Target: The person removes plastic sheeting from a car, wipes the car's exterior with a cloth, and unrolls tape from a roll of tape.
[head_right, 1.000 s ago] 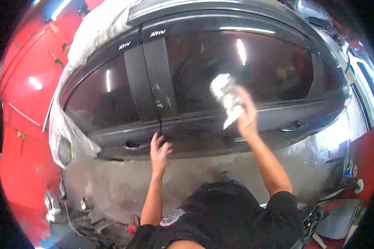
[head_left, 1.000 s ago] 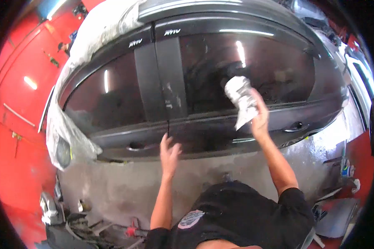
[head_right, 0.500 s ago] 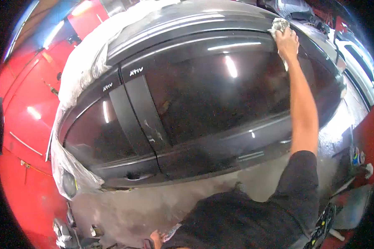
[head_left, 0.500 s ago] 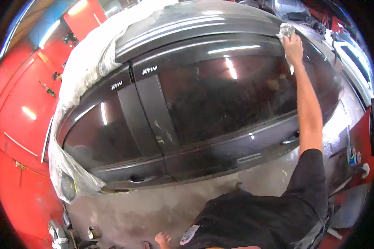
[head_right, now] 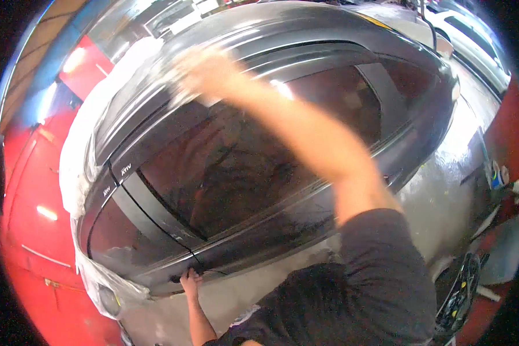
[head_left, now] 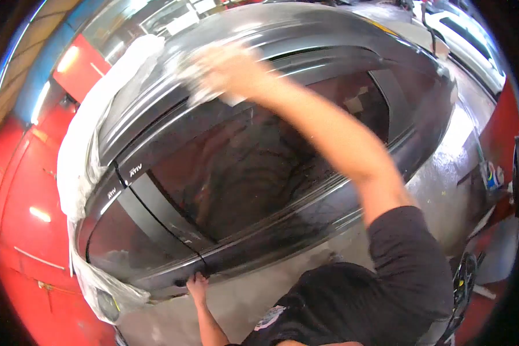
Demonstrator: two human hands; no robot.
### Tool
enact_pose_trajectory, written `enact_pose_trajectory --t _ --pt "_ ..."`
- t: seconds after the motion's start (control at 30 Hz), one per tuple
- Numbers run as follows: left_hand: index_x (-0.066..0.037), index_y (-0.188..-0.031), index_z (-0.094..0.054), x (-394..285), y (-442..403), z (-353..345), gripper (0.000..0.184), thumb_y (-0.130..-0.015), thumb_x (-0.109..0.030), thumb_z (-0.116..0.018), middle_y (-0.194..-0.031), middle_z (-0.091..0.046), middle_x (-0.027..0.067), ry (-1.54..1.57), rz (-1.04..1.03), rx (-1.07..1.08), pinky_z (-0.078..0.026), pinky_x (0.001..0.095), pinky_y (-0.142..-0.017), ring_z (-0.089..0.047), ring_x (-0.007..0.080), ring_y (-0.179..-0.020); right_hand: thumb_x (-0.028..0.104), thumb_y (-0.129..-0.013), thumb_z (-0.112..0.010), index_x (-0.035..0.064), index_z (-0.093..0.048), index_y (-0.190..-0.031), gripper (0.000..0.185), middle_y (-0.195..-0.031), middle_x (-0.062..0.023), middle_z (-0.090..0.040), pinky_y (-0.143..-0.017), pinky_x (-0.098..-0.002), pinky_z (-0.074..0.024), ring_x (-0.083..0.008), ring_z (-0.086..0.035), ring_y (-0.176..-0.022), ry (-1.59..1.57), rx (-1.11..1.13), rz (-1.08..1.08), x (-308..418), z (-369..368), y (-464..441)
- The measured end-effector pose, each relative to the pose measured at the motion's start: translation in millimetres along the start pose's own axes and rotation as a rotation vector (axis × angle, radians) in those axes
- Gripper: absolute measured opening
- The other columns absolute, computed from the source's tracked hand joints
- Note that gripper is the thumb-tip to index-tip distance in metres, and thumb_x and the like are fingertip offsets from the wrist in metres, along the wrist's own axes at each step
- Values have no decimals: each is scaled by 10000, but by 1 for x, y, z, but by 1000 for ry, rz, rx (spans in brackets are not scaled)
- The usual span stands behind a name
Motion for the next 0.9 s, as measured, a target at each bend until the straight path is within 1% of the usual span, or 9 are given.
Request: enact_pose_trajectory --t 0.07,0.1,0.23,0.3,0.4,0.5,0.67,0.7,0.9 --pt "21 -1010 -612 104 14 23 163 -951 -131 -615 -809 -639 97 106 -4 -70 -533 319 -560 -642 200 -641 288 -827 -663 51 -699 -1079 348 -1101 -150 -675 -895 -483 -505 -384 -637 -983 224 243 -164 -100 81 42" --pt "17 -1019 -604 175 40 34 145 -954 -112 -591 -786 -628 101 40 99 -151 -526 346 -526 -629 218 -604 293 -868 -628 48 -683 -932 259 -961 -170 -674 -726 -502 -527 -364 -653 -858 466 114 69 -150 115 69" --pt "3 -1044 -597 225 207 29 147 -957 -86 -518 -755 -599 127 191 709 -117 -503 443 -433 -612 291 -561 84 -818 -613 37 -643 -988 179 -1131 -203 -637 -969 -482 -477 -415 -587 -1126 913 309 107 -254 206 146" --pt "-11 -1031 -595 257 281 27 137 -955 -76 -502 -741 -585 130 211 893 -173 -497 458 -408 -604 300 -551 153 -911 -580 0 -652 -1068 231 -1161 -224 -632 -994 -523 -451 -418 -577 -1162 629 243 -325 -236 176 126" --pt "-27 -1002 -589 286 319 44 117 -954 -57 -486 -732 -577 133 441 999 -281 -483 402 -395 -574 270 -517 207 -929 -580 -26 -662 -1055 278 -1159 -227 -642 -996 -524 -447 -415 -590 -1132 585 51 211 -129 86 65" --pt "-24 -934 -596 287 265 72 105 -954 -80 -510 -689 -554 86 406 757 -318 -433 359 -394 -539 219 -508 227 -863 -628 7 -676 -995 260 -1276 -253 -622 -1037 -503 -436 -393 -588 -1193 235 -35 -30 50 6 -17" --pt "82 -1013 -673 171 131 79 258 -924 -152 -608 -756 -639 79 -25 157 -257 -478 310 -494 -573 170 -583 205 -838 -619 0 -649 -1118 348 -1114 -213 -654 -947 -502 -468 -352 -644 -1046 -174 -137 172 249 -139 -78" --pt "85 -1036 -674 145 111 67 276 -922 -161 -615 -766 -646 82 21 148 -208 -486 313 -517 -580 166 -601 194 -853 -592 4 -653 -1111 326 -1143 -212 -652 -969 -520 -454 -333 -647 -1074 -247 234 96 274 -145 -92" --pt "48 -1122 -702 79 61 3 327 -927 -207 -635 -827 -694 104 -114 -9 116 -530 346 -695 -663 185 -764 291 -783 -685 18 -675 -1062 390 -1106 -173 -659 -977 -470 -474 -349 -622 -1090 -181 104 199 212 -86 -57"
Point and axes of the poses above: each hand's wrist, its own y-axis away from the middle knuckle, its own z-axis out of the back of the hand, x = y × z, the point moved 4 cm from there along -y, towards the middle knuckle
